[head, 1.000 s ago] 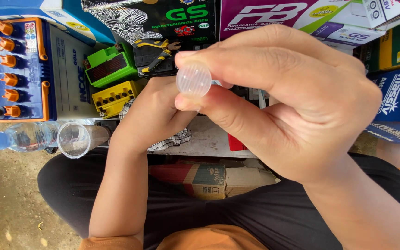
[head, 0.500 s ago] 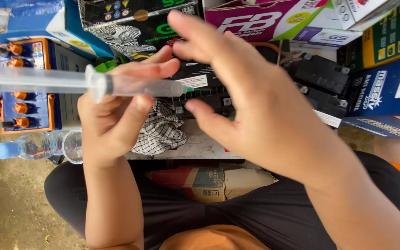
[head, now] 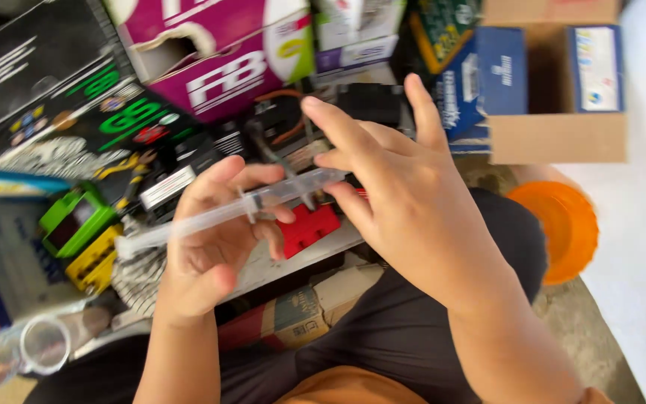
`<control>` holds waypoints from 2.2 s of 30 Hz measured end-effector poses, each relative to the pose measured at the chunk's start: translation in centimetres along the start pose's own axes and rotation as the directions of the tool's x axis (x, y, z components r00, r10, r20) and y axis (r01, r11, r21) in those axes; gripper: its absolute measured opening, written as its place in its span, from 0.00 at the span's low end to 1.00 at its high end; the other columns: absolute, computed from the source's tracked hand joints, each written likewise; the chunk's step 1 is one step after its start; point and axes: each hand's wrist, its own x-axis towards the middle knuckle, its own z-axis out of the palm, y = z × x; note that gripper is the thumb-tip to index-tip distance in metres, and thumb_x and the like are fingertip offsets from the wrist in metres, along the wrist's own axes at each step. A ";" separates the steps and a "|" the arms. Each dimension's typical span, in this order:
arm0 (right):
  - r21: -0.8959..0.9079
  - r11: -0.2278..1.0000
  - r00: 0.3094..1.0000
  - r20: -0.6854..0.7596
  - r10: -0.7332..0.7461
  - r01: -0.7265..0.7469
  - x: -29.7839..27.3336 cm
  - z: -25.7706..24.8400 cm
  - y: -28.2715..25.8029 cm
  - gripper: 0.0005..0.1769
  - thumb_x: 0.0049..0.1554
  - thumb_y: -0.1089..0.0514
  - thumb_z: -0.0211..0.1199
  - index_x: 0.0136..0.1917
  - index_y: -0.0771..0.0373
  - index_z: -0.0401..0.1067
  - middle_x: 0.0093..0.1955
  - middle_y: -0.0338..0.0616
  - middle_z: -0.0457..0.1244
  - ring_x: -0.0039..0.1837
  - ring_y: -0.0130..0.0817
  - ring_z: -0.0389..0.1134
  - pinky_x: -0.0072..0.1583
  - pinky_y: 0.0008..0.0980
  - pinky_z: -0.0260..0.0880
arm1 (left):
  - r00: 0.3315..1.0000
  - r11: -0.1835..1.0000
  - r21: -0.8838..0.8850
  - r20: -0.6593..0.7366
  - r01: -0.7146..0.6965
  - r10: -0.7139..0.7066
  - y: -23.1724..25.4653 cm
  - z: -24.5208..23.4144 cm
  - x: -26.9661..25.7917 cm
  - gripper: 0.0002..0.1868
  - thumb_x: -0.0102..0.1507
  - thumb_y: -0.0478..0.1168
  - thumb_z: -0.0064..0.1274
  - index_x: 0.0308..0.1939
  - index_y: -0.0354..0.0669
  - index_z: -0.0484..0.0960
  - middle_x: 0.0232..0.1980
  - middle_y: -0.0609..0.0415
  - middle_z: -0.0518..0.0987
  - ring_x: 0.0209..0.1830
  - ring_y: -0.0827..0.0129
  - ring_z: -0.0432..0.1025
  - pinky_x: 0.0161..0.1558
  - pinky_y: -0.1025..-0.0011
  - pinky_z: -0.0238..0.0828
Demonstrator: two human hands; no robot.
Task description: Filling battery cells with liquid using a syringe
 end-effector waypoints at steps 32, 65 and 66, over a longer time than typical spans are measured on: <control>0.068 0.913 0.488 -0.828 0.277 -0.402 -18.7 6.2 2.0 0.23 0.51 0.69 0.63 0.57 0.54 0.62 0.60 0.43 0.60 0.72 0.48 0.60 0.81 0.65 0.47 | 0.704 0.792 0.109 0.395 0.601 -0.590 -8.5 15.2 8.4 0.51 0.65 0.73 0.57 0.69 0.32 0.61 0.59 0.38 0.72 0.51 0.55 0.70 0.48 0.62 0.71; 0.102 0.984 0.147 -0.981 0.123 -0.144 -18.4 10.0 1.2 0.24 0.56 0.69 0.58 0.58 0.43 0.62 0.53 0.26 0.63 0.55 0.31 0.63 0.71 0.49 0.61 | 0.757 0.760 0.267 0.139 0.592 -0.638 -12.5 15.8 7.1 0.25 0.58 0.35 0.63 0.51 0.40 0.64 0.43 0.38 0.81 0.30 0.63 0.77 0.22 0.78 0.70; 0.099 0.982 0.163 -0.979 0.125 -0.159 -18.5 10.0 1.1 0.23 0.56 0.69 0.58 0.57 0.42 0.61 0.52 0.25 0.62 0.55 0.30 0.63 0.71 0.48 0.61 | 0.758 0.758 0.257 0.122 0.599 -0.640 -12.6 15.8 7.0 0.24 0.57 0.32 0.63 0.49 0.40 0.64 0.42 0.38 0.81 0.28 0.62 0.77 0.21 0.78 0.70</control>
